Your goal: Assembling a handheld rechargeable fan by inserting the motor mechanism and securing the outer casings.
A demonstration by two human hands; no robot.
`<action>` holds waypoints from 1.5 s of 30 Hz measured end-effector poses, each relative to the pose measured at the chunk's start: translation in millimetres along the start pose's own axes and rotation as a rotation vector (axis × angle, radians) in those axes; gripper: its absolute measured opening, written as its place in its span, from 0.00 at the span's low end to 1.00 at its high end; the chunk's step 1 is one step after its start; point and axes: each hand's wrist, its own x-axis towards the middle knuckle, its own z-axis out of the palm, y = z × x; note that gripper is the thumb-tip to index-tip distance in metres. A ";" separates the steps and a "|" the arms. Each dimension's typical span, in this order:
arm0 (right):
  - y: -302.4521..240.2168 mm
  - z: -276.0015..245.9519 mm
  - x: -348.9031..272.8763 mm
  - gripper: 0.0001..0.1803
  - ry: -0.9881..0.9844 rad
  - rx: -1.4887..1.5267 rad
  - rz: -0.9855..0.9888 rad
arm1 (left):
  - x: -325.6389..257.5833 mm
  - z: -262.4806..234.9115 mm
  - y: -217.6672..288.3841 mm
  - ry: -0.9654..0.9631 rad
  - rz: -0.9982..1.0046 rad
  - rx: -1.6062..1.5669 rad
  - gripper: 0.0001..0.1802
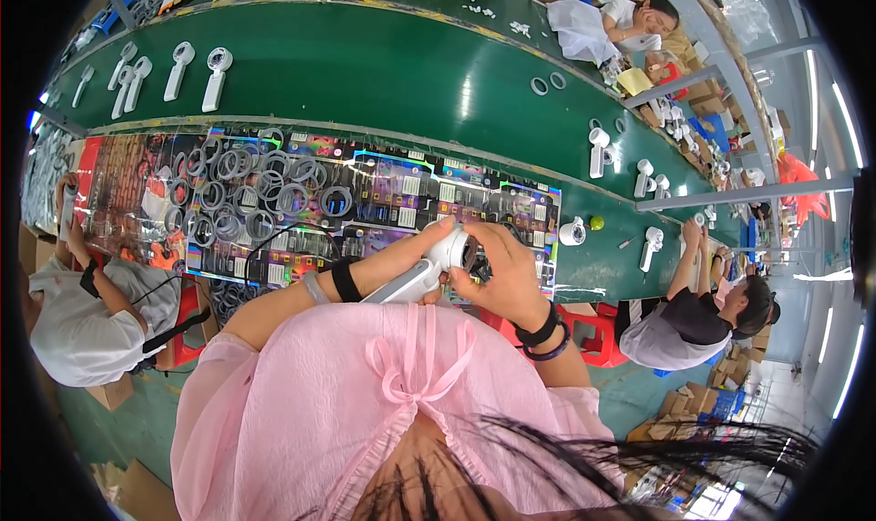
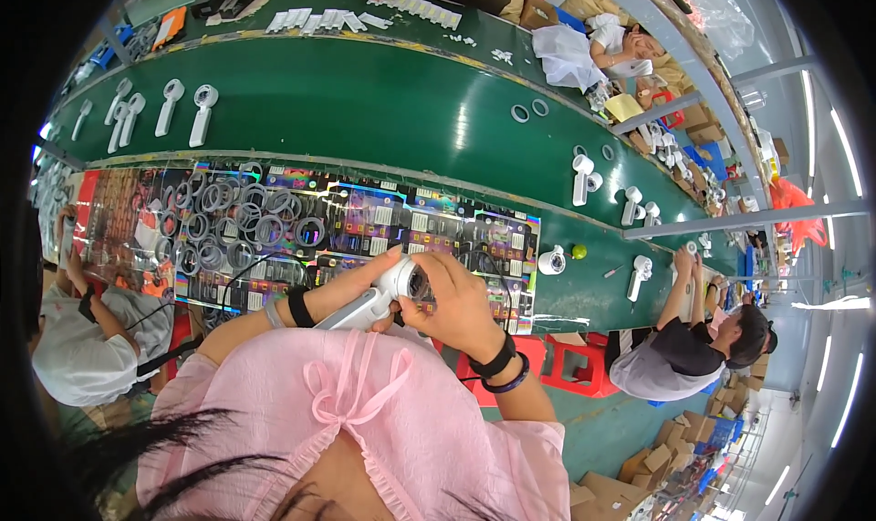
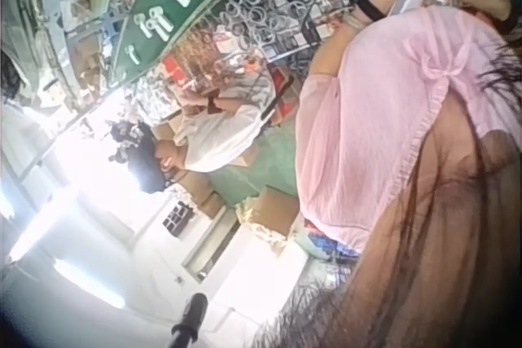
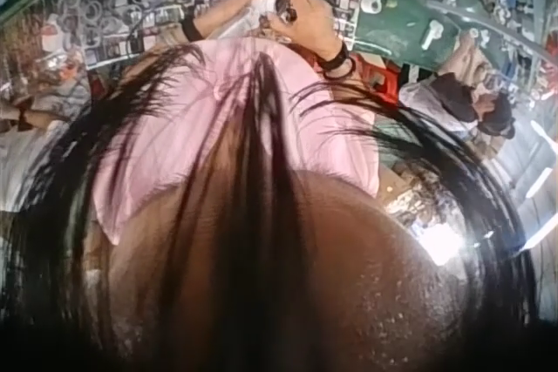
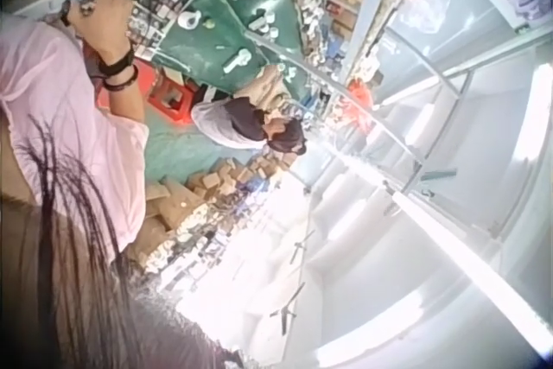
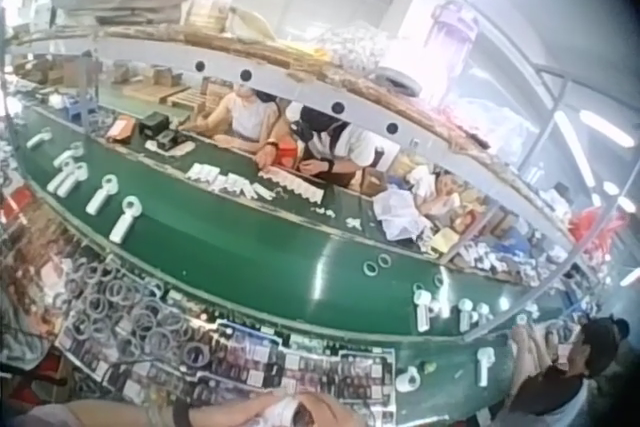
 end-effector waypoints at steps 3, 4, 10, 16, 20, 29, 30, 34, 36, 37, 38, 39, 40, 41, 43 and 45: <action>1.2 -4.9 -2.3 0.31 -0.032 0.052 0.012 | 0.5 5.0 2.0 0.001 0.010 0.000 0.30; 0.2 -6.4 -2.8 0.31 -0.043 0.070 0.029 | 0.5 6.3 2.4 -0.003 0.008 0.000 0.30; -8.2 -4.2 -2.4 0.31 -0.115 -0.001 0.133 | 5.0 3.2 -0.6 0.031 -0.012 -0.013 0.31; -8.2 20.0 -4.2 0.37 -0.051 -0.197 0.021 | 1.9 -2.8 1.8 0.059 -0.001 0.061 0.35; 3.9 30.2 -11.1 0.53 -0.164 0.054 -0.017 | 6.2 -9.6 0.6 0.103 -0.010 -0.006 0.34; 3.3 50.4 -10.6 0.70 -0.210 -0.026 -0.052 | 11.4 -4.9 -0.8 0.274 0.139 -0.048 0.30; 3.4 51.7 -9.5 0.71 -0.213 -0.034 -0.052 | 12.4 -10.4 -2.4 0.299 0.126 -0.017 0.30; 7.5 58.6 -2.7 0.68 -0.158 0.126 -0.042 | 17.3 -20.8 -9.8 0.309 0.145 0.000 0.33; 8.6 55.2 4.4 0.53 -0.075 0.387 -0.019 | 10.6 -12.8 -1.0 0.268 0.076 -0.048 0.35; 13.6 46.9 9.7 0.53 -0.072 0.385 -0.019 | 8.7 -9.8 2.5 0.226 0.007 -0.098 0.37; 19.9 33.8 18.5 0.46 -0.157 0.526 0.017 | 8.1 -11.3 3.3 0.230 0.012 -0.096 0.37; 25.7 25.7 26.1 0.38 -0.243 0.663 0.056 | 9.6 -13.3 3.9 0.132 0.028 -0.117 0.39; 28.0 25.8 32.2 0.34 -0.196 0.741 0.056 | 10.4 -14.0 4.5 0.035 0.044 -0.138 0.41; 32.3 27.4 37.6 0.33 -0.173 0.724 0.012 | 12.8 -10.2 4.4 0.034 0.008 -0.126 0.43; 35.6 40.6 39.8 0.31 -0.148 0.705 -0.031 | 16.5 -0.8 5.2 0.073 0.026 -0.102 0.43; 31.2 60.8 42.9 0.27 -0.012 0.836 0.107 | 21.0 -0.8 5.6 0.277 0.114 -0.004 0.45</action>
